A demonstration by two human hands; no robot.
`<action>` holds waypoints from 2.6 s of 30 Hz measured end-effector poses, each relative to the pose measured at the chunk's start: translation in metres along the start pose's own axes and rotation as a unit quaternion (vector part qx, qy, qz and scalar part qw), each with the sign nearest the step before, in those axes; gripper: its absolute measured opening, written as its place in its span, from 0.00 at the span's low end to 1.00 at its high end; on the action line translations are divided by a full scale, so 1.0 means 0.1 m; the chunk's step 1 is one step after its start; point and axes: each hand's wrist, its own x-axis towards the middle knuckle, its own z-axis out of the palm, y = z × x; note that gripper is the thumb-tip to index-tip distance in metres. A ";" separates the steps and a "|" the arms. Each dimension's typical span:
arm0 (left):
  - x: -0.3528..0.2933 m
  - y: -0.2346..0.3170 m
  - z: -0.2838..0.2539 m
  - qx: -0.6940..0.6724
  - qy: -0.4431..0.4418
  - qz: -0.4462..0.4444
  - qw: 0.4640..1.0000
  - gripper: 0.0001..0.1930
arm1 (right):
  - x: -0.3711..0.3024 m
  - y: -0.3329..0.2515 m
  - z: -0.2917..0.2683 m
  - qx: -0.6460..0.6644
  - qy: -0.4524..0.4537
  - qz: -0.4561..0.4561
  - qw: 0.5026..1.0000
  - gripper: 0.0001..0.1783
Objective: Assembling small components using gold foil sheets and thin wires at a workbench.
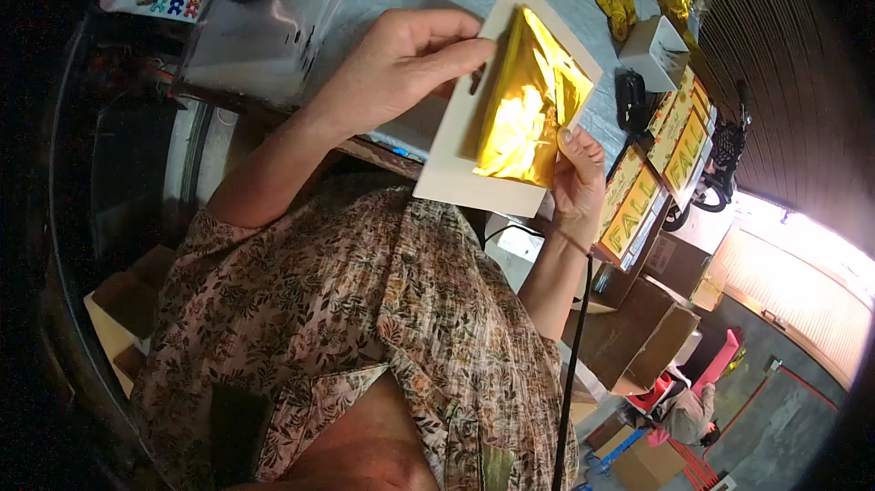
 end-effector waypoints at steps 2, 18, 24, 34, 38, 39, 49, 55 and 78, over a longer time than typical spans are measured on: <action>-0.06 0.00 -0.05 -0.044 0.007 -0.026 0.999 0.13 | -0.02 -0.07 0.08 -0.038 0.015 -0.022 0.999 0.10; -0.19 -0.16 -0.19 -0.117 -0.048 -0.088 0.988 0.16 | -0.14 -0.15 0.18 -0.167 0.027 -0.030 0.985 0.08; -0.16 -0.19 -0.19 -0.086 -0.042 -0.077 0.992 0.16 | -0.15 -0.19 0.16 -0.155 -0.034 0.007 0.987 0.09; -0.17 -0.06 -0.02 -0.177 -0.023 -0.051 0.983 0.14 | -0.03 0.02 0.03 0.028 -0.054 0.047 0.997 0.14; -0.11 0.03 0.07 -0.237 -0.005 -0.039 0.971 0.11 | -0.05 0.08 0.11 0.216 -0.046 0.057 0.974 0.31; -0.10 0.06 0.09 -0.236 0.003 -0.043 0.971 0.11 | -0.04 0.08 0.14 0.211 -0.046 0.061 0.974 0.31; -0.20 0.13 -0.17 0.182 0.103 0.122 0.970 0.13 | 0.11 0.09 0.04 0.014 -0.102 0.021 0.994 0.17; -0.56 1.25 -0.04 0.017 -0.091 0.358 0.929 0.07 | 0.28 0.14 -0.51 0.002 -0.027 -0.007 1.000 0.18; 1.60 -1.23 -1.50 0.675 0.100 -0.004 0.731 0.13 | 0.41 -0.08 -0.13 -0.001 0.010 -0.035 0.999 0.17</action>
